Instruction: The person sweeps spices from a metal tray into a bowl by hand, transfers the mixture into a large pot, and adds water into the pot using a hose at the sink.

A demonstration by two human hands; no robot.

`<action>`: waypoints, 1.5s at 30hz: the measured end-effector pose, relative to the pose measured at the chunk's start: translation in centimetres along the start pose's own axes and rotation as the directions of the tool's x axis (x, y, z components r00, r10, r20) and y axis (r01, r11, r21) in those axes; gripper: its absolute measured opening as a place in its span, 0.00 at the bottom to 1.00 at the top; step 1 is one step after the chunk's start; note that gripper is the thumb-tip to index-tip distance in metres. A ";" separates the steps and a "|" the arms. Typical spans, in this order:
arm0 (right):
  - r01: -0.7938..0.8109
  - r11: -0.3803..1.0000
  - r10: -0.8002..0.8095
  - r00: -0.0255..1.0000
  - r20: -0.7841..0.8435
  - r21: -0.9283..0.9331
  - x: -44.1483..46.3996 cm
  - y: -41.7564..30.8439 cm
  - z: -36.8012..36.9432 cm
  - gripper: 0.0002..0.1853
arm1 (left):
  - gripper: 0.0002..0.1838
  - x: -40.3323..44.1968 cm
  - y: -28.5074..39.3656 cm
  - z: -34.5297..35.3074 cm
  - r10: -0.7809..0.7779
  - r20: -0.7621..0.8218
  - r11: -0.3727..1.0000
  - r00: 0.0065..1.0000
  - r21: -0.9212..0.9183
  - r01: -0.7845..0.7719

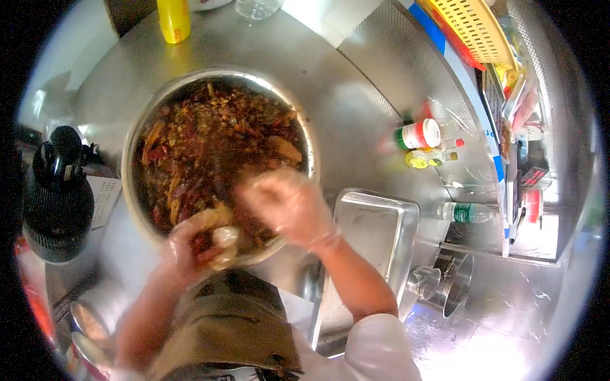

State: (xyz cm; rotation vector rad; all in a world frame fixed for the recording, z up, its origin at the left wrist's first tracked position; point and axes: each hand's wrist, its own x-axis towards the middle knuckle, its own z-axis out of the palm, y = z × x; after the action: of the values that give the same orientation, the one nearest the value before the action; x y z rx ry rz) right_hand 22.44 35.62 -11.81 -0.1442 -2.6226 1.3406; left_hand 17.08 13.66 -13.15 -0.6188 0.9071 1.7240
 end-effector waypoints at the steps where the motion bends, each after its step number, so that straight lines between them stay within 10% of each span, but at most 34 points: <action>1: 0.007 0.999 -0.003 0.997 0.075 -0.053 -0.5 -1.4 0.9 0.08 | 0.16 0.1 -0.1 0.4 -0.032 0.049 0.996 0.998 -0.082 0.036; 6: -0.011 0.999 0.022 0.974 0.226 -0.053 -2.7 -5.6 2.8 0.13 | 0.21 4.0 -2.8 -2.9 0.377 0.358 0.799 0.854 0.341 -0.495; 8: -0.095 0.992 0.080 0.980 0.182 0.079 -3.8 -5.3 2.0 0.12 | 0.21 3.2 -2.4 -2.5 0.350 0.327 0.818 0.878 0.350 -0.456; 11: -0.252 0.911 0.261 0.965 0.018 0.325 -5.0 -6.2 1.3 0.11 | 0.20 3.3 -1.6 -2.2 -0.176 0.356 0.935 0.918 -0.232 0.270; 18: -0.255 0.730 0.454 0.875 -0.171 0.634 -5.2 -7.8 1.4 0.08 | 0.16 0.0 -3.0 -5.7 0.041 0.634 0.957 0.772 -0.246 0.151; 22: -0.314 0.725 0.372 0.928 0.035 0.613 -4.7 -9.8 2.7 0.09 | 0.17 -6.2 -5.7 -10.0 0.259 0.584 0.915 0.770 -0.404 -0.002; 29: -0.324 0.783 0.188 0.937 0.295 0.531 -4.4 -12.7 10.1 0.08 | 0.17 -19.3 -18.0 -23.4 0.563 -0.024 0.628 0.826 -0.637 -0.446; 32: -0.458 0.785 0.288 0.866 0.409 0.418 -5.8 -14.9 13.4 0.07 | 0.18 -23.5 -25.1 -27.2 0.645 -0.364 0.444 0.672 -0.537 -0.717; 36: -0.464 0.705 -0.097 0.686 0.721 0.536 -11.0 -18.5 18.2 0.11 | 0.16 -29.8 -34.0 -31.3 0.734 -0.461 0.095 0.499 -0.657 -0.748; 39: -0.422 0.821 -0.057 0.609 0.791 0.384 -15.5 -22.4 23.2 0.11 | 0.16 -32.8 -39.7 -34.1 0.533 -0.665 -0.051 0.523 -0.642 -0.765; 45: -0.363 0.923 -0.047 0.229 0.972 0.130 -27.6 -30.2 36.2 0.10 | 0.12 -33.6 -63.1 -47.0 0.394 -0.888 -0.418 0.238 -0.404 -0.814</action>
State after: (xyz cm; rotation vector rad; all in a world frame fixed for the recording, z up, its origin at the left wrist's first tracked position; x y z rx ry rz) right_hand 41.66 -15.55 -11.52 0.8017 -3.2004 2.6071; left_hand 86.48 -32.57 -32.01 -1.4682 0.0277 3.6373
